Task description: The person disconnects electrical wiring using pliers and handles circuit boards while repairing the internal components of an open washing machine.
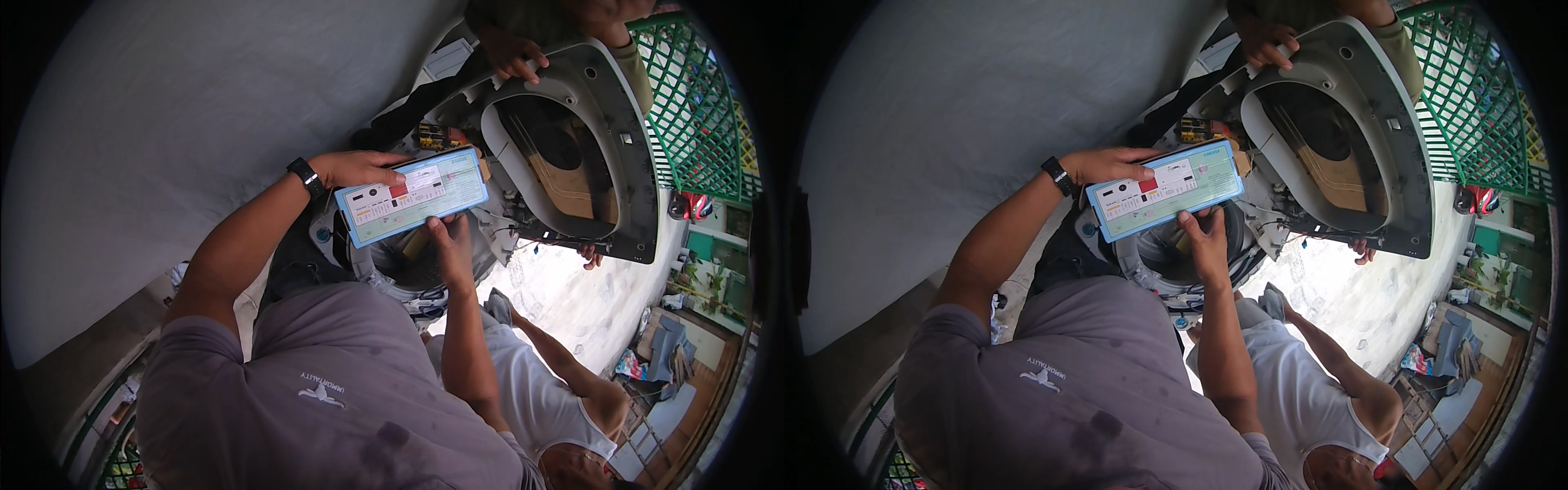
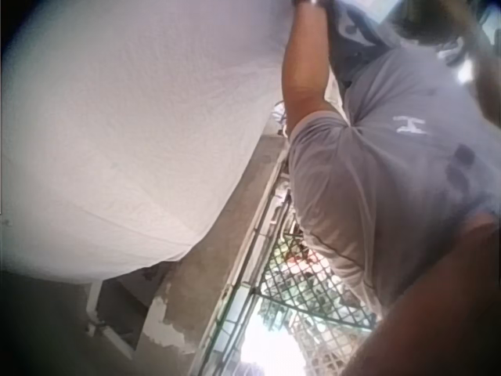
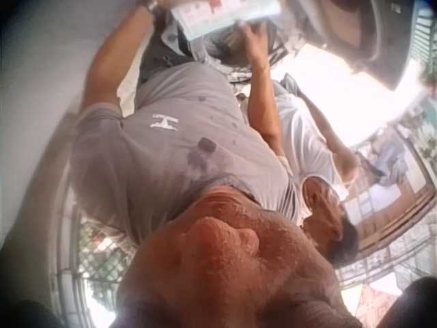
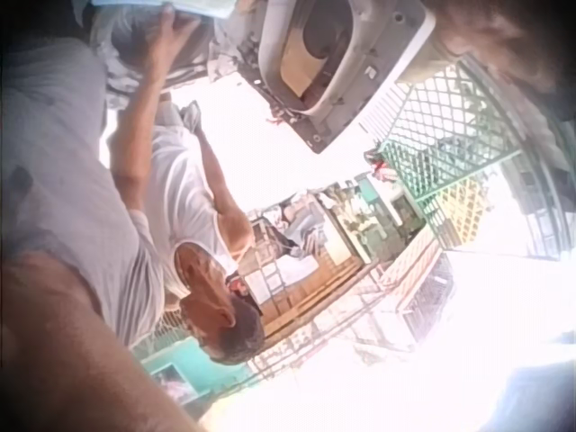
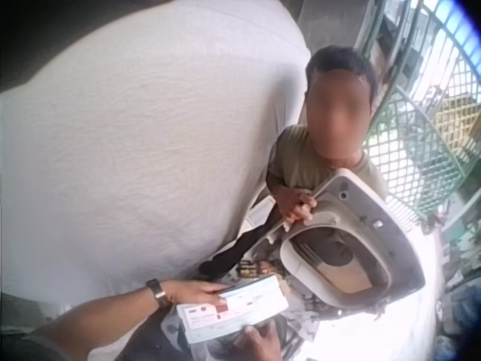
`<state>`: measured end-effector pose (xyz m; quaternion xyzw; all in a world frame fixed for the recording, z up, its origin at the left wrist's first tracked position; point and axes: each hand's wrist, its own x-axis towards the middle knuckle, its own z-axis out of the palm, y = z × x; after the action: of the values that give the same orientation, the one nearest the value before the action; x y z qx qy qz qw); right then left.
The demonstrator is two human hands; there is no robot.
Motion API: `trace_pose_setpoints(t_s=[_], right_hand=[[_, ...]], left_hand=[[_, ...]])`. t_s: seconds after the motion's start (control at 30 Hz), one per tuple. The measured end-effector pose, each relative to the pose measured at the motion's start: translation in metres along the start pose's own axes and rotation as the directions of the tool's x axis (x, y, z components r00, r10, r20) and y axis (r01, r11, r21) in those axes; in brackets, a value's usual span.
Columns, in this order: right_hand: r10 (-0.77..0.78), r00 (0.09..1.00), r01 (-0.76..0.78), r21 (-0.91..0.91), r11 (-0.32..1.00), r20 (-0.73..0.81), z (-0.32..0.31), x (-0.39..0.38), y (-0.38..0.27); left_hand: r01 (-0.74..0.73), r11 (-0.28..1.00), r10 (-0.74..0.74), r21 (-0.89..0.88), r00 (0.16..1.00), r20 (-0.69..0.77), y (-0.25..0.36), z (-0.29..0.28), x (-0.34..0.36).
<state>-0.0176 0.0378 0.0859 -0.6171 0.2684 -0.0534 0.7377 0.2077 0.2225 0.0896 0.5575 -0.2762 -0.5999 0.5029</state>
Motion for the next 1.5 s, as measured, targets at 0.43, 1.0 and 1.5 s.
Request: trace_pose_setpoints(t_s=[0.43,1.0,1.5], right_hand=[[0.005,1.0,-0.005,-0.006,1.0,0.031,-0.003,0.0,0.0],[-0.005,0.998,0.007,0.04,0.999,-0.064,0.003,0.004,0.001],[-0.017,0.996,0.024,0.077,0.997,-0.089,0.005,0.005,0.008]], left_hand=[[-0.064,0.998,0.064,-0.023,0.998,0.014,0.0,-0.002,0.001],[-0.077,0.997,0.077,0.029,0.997,0.013,-0.002,0.0,0.0],[-0.582,0.767,0.64,0.271,0.721,-0.265,0.086,0.014,-0.077]])
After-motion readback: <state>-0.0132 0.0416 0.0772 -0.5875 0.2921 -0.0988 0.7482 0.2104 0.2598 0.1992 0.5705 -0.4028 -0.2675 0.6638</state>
